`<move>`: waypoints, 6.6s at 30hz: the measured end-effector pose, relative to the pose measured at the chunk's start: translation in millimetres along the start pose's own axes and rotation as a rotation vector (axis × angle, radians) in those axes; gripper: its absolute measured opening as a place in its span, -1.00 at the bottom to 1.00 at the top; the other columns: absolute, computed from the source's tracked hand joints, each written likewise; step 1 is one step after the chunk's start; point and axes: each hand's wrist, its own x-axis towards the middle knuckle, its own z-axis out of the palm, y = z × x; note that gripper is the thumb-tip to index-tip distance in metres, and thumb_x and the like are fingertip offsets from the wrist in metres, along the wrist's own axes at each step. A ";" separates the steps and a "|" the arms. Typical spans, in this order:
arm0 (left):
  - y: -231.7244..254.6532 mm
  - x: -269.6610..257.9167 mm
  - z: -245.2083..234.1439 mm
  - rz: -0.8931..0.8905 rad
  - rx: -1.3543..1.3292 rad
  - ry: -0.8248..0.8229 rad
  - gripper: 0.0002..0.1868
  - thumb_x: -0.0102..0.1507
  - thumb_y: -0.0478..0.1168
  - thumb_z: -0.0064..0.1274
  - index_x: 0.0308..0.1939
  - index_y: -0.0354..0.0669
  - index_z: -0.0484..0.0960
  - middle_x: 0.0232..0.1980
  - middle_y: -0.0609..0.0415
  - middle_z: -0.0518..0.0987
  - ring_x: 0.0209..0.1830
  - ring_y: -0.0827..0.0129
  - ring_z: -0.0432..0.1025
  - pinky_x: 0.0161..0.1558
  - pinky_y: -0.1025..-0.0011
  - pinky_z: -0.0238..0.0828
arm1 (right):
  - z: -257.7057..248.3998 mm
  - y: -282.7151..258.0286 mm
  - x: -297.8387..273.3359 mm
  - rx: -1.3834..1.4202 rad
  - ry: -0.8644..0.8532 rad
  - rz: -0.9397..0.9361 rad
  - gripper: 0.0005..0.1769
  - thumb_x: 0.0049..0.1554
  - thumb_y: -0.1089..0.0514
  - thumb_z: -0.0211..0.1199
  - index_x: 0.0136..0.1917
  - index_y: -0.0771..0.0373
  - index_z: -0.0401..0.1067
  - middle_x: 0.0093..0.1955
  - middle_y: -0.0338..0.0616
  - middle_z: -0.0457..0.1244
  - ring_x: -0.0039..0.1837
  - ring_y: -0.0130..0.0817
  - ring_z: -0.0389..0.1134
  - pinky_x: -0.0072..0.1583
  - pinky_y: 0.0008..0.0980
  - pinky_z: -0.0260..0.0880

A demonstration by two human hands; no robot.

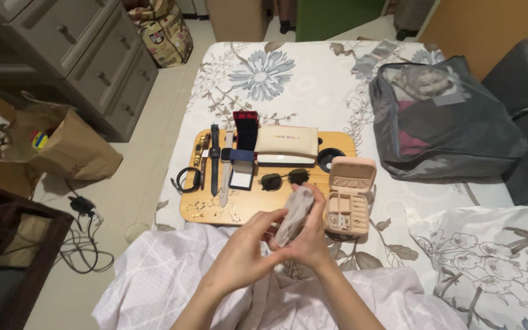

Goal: The person sits on a bed and wipes sunglasses with a blue cloth, then slides them into a fabric pouch and a hard case. They also wipe a second pair of sunglasses with a white cloth, place it into a pouch, and arrange watches and a jewelry box on the lap desk.

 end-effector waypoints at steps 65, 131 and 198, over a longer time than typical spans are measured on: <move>-17.9 28.2 -9.9 -0.131 -0.057 0.026 -0.84 0.30 -0.21 0.10 -0.18 -0.20 0.73 0.06 0.05 0.61 -0.11 0.47 0.58 -0.17 0.53 0.63 | -28.6 0.3 11.4 -0.521 -0.086 -0.188 0.71 -0.44 -0.08 0.75 0.58 0.36 -0.43 0.44 0.30 0.01 0.44 0.17 0.11 0.44 -0.01 0.14; -152.4 -2.5 88.9 -0.250 -1.352 0.114 -0.37 0.20 -0.06 0.22 0.32 -0.09 0.44 0.35 -0.08 0.47 0.31 0.15 0.43 0.26 0.19 0.45 | 17.1 -65.9 -9.9 -1.191 -0.364 -0.556 -0.06 -0.15 0.21 0.42 0.49 0.11 0.21 0.52 -0.18 0.10 0.61 -0.07 -0.05 0.57 0.07 -0.32; -135.8 0.3 104.9 -0.043 -0.762 0.123 -0.65 0.23 -0.29 0.19 0.09 -0.26 0.59 0.04 0.08 0.63 -0.02 0.43 0.52 -0.02 0.45 0.52 | -59.2 -36.9 14.5 0.830 0.042 0.591 -0.50 0.19 0.21 -0.02 0.37 0.44 0.26 0.22 0.13 0.28 0.24 -0.15 0.34 0.25 -0.21 0.33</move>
